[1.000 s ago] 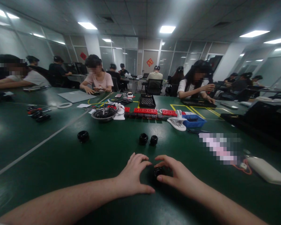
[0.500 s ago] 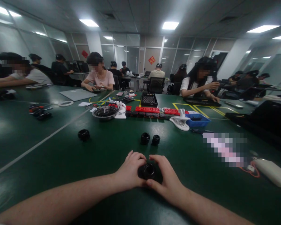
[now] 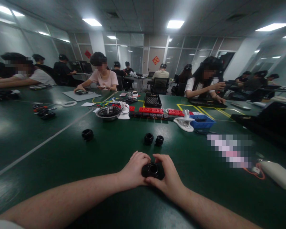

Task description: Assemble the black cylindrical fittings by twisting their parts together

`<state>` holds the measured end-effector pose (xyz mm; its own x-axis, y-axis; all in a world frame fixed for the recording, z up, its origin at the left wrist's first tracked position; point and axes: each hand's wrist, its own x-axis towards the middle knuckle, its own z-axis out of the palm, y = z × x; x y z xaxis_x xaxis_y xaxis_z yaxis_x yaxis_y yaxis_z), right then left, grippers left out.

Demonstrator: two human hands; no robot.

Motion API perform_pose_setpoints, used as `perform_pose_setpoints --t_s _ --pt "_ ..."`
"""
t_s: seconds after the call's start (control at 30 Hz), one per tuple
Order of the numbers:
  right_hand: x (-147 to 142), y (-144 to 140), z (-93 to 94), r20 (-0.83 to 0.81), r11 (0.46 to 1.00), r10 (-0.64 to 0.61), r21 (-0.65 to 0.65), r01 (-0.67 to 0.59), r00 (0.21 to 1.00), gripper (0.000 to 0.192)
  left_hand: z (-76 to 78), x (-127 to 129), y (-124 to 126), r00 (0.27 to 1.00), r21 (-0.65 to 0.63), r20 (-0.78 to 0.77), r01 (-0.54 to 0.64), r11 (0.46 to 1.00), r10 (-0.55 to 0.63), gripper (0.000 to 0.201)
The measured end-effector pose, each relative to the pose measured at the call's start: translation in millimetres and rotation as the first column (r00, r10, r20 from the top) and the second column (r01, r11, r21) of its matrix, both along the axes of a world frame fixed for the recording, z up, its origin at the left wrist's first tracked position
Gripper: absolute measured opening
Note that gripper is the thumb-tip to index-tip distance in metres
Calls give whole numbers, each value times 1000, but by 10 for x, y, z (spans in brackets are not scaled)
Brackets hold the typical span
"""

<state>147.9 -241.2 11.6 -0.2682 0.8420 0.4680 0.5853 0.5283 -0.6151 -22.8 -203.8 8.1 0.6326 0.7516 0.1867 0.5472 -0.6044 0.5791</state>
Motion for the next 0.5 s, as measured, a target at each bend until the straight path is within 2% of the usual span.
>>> perform_pose_setpoints --t_s 0.1,0.17,0.33,0.4,0.5 --pt "1 -8 -2 -32 1000 24 -7 -24 999 51 2 7 7 1000 -3 0 8 1000 -8 44" --pt "9 -18 0 -61 997 81 -14 -82 995 49 13 10 10 1000 -10 -2 5 1000 -5 46" --pt "52 -38 13 -82 961 266 -58 -271 961 60 29 6 7 1000 -15 13 25 1000 -24 55" --pt "64 -35 8 -97 963 256 -65 -263 962 63 32 2 3 1000 -16 9 30 999 -29 51" --pt "62 -17 -14 -84 983 169 -51 -174 982 65 44 -1 -5 1000 -32 0 28 999 -28 47"
